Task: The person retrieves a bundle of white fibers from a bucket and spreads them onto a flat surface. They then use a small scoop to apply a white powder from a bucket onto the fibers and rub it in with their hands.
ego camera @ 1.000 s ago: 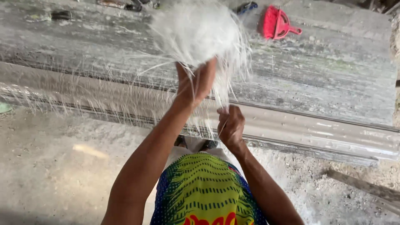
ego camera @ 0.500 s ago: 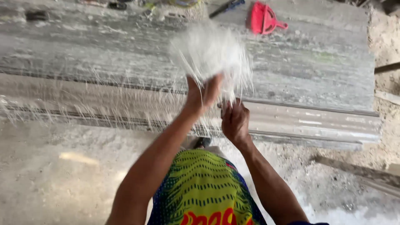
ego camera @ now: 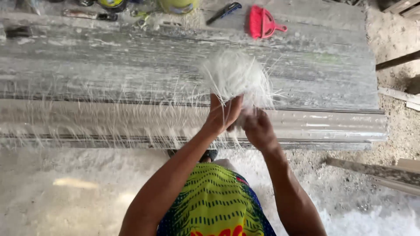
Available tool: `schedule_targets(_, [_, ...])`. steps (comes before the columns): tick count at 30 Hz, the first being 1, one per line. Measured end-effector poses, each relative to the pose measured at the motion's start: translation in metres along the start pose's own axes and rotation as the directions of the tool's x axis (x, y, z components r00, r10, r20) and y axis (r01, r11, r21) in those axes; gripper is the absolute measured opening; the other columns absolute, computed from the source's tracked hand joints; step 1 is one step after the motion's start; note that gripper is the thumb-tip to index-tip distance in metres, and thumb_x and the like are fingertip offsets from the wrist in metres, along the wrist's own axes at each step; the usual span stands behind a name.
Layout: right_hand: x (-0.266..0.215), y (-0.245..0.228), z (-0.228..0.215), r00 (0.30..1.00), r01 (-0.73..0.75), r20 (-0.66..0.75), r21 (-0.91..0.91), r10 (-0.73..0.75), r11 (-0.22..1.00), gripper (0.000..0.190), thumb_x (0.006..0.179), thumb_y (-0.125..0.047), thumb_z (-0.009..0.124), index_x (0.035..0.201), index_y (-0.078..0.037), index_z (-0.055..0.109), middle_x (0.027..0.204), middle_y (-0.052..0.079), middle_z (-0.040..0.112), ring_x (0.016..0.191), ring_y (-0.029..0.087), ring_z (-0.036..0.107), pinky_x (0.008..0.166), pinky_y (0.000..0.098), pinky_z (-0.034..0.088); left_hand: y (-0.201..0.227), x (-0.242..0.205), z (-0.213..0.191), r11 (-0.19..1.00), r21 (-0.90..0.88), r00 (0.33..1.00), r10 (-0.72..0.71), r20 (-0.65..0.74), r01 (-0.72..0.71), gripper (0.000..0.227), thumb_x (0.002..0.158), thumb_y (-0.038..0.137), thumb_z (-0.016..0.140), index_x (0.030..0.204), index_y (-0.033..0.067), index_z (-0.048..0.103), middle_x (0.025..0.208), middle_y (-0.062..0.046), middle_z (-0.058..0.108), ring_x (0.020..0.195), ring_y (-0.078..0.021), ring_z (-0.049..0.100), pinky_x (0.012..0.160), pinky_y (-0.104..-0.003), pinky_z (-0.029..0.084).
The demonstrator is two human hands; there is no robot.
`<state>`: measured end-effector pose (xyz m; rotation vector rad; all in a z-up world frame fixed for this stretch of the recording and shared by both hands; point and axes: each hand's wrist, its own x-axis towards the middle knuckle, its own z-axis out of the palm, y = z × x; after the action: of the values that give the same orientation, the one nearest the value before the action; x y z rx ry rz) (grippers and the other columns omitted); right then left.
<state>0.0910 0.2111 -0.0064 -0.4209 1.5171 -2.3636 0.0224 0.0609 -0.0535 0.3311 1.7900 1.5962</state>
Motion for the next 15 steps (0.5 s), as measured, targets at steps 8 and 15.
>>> schedule_targets(8, [-0.074, 0.142, -0.122, 0.953, -0.234, -0.262, -0.957, 0.156, -0.173, 0.042, 0.113, -0.018, 0.040, 0.074, -0.012, 0.055, 0.054, -0.004, 0.042, 0.036, 0.005, 0.029, 0.026, 0.0239, 0.023, 0.149, -0.080, -0.094, 0.728, 0.645, 0.455, 0.667, -0.590, -0.232, 0.027, 0.104, 0.011, 0.034, 0.089, 0.0067, 0.056, 0.069, -0.004, 0.058, 0.058, -0.0162, 0.054, 0.048, -0.032, 0.045])
schedule_targets(15, [-0.037, 0.013, -0.039, 0.777, -0.418, -0.626, -0.435, 0.066, 0.797, 0.062, 0.113, -0.050, 0.042, 0.144, 0.002, 0.055, 0.127, 0.027, 0.063, 0.122, 0.035, 0.061, 0.108, 0.0537, 0.046, -0.089, 0.051, 0.035, 0.241, 0.959, 0.633, 0.768, -0.097, -0.146, 0.051, 0.112, 0.022, 0.049, 0.158, 0.0053, 0.038, 0.152, -0.011, 0.054, 0.140, -0.0205, 0.052, 0.126, -0.043, 0.029])
